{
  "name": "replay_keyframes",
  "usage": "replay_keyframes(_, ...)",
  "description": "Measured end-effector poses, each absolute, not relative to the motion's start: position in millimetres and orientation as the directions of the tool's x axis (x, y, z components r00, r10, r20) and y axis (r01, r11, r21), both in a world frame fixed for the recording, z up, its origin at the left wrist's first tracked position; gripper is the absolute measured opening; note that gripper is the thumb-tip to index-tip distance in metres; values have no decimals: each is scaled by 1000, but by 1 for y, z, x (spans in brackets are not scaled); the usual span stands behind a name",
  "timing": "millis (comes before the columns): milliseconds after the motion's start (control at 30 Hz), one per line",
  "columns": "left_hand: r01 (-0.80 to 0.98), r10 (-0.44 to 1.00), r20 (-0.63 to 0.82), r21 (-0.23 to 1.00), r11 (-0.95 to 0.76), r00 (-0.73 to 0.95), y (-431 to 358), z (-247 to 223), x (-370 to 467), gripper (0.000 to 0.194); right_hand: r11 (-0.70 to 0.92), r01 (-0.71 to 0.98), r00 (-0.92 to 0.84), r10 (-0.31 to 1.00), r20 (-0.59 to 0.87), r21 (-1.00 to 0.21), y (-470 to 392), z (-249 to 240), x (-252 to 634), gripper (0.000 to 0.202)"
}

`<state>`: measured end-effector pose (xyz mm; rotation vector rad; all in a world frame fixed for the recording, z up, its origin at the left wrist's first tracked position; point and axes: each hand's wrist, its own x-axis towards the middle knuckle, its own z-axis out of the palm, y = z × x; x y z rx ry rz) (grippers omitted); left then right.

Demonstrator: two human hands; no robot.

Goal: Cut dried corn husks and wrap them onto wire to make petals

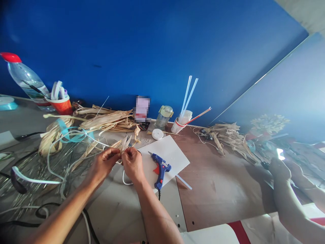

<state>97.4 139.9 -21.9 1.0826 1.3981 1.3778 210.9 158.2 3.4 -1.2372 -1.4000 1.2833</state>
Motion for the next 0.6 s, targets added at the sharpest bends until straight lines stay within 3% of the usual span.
replay_keyframes(333,52,953,-7,998,24,-303,138,-17,100,10,-19,154,-42,999,-25,-988,152,1,204,10)
replay_keyframes(467,196,939,52,981,16,-340,135,-14,100,13,54,247,-5,999,54,-968,149,-2,203,12)
replay_keyframes(600,387,935,160,922,-26,-317,130,-10,102,18,65,195,19,997,70,-979,148,-5,202,12)
